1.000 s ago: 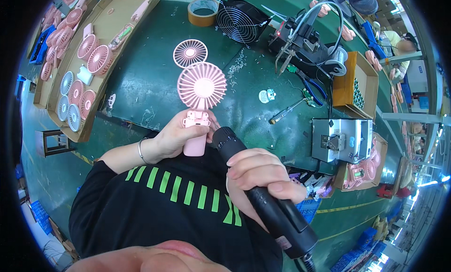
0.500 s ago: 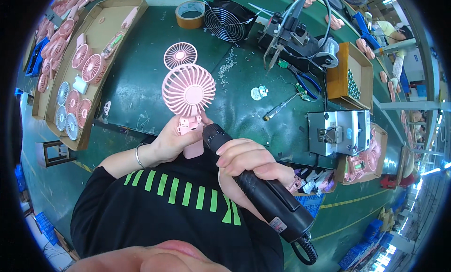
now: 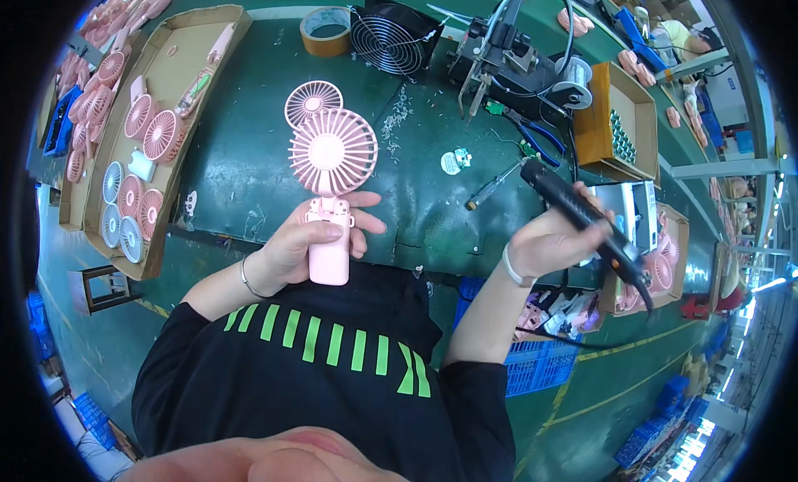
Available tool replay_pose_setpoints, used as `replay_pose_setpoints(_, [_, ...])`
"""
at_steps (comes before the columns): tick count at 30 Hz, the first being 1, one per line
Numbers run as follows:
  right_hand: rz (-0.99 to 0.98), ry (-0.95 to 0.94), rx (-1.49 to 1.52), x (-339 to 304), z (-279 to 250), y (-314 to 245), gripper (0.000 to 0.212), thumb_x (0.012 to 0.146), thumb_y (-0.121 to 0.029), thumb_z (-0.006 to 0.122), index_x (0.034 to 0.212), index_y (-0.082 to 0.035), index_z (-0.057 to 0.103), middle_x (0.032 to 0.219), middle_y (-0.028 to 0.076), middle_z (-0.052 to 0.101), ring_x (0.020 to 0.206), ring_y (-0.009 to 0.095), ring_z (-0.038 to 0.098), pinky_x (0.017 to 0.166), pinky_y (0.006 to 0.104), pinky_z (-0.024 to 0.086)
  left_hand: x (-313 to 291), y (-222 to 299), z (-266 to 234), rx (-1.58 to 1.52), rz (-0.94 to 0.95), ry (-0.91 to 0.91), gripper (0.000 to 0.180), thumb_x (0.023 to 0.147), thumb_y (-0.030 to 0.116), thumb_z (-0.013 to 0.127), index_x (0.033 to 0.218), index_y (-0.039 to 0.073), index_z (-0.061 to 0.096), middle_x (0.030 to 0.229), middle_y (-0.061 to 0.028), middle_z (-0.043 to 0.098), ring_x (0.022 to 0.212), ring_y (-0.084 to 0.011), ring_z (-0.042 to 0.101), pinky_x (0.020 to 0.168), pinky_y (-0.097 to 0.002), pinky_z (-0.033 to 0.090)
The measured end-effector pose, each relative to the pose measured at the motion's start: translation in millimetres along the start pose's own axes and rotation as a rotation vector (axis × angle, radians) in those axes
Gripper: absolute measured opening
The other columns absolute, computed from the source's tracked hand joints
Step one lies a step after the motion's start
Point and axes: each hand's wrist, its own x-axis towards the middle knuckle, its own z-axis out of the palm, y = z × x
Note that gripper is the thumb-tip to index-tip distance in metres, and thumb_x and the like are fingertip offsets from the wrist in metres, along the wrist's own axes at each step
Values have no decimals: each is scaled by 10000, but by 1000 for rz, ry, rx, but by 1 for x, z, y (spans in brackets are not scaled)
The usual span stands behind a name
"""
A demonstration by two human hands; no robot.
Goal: The person assembles portable electric fans by connecting internal parts, fitting the casing together, driving screws using an electric screwdriver, and placing assembled fans onto the shelf.
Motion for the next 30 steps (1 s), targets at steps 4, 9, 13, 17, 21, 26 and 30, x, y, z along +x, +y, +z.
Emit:
replay_pose_setpoints(4, [306,13,-150,-26,-38,10,365,1015,-266,473,1188,55,457,1180,232,542,1102,301,558,1044,453,409,6,-7,-8,-35,31,-44,584,895,269,527,1354,-73,404,1210,-181,579,783,-183,588,740,-317,501])
replay_pose_setpoints(9, [931,-63,-177,-40,-64,-13,552,1019,-456,399,1088,71,546,841,140,640,651,145,562,583,228,438,6,1,-4,-122,52,-3,496,919,176,592,1354,53,390,1360,-208,483,1087,-239,589,959,-404,482])
replay_pose_setpoints(13, [697,-457,-630,-75,-16,-28,214,991,-190,516,964,-5,620,769,81,632,606,121,565,527,211,419,10,-13,-17,-18,94,129,639,888,245,676,1413,78,351,1379,-192,485,1308,-325,451,1083,-470,385])
replay_pose_setpoints(17, [-18,-1207,-900,-113,54,-34,613,704,-237,802,1180,25,517,1009,179,540,924,331,540,801,389,448,11,-27,-17,-67,190,53,562,904,283,660,1360,64,414,1312,-93,547,1228,-193,513,1028,-397,435])
replay_pose_setpoints(21, [-218,-1355,-1083,-122,73,-25,428,714,-253,769,986,-12,543,914,126,520,824,286,534,712,402,442,6,-23,-2,-129,278,194,435,925,263,649,1276,56,496,1157,-42,601,1070,-145,580,943,-335,475])
replay_pose_setpoints(26, [-241,-1499,-1126,-133,75,-27,373,751,-230,732,971,8,547,882,122,497,744,258,581,598,343,496,3,-18,-2,-32,233,375,257,899,93,640,1144,63,567,1042,-15,621,943,-106,600,834,-286,493])
replay_pose_setpoints(30, [-224,-1561,-1156,-138,69,-26,371,756,-202,715,957,54,536,904,148,495,758,277,597,622,340,527,2,-24,-9,7,223,387,271,892,77,644,1151,66,566,1054,-20,622,950,-106,602,816,-276,498])
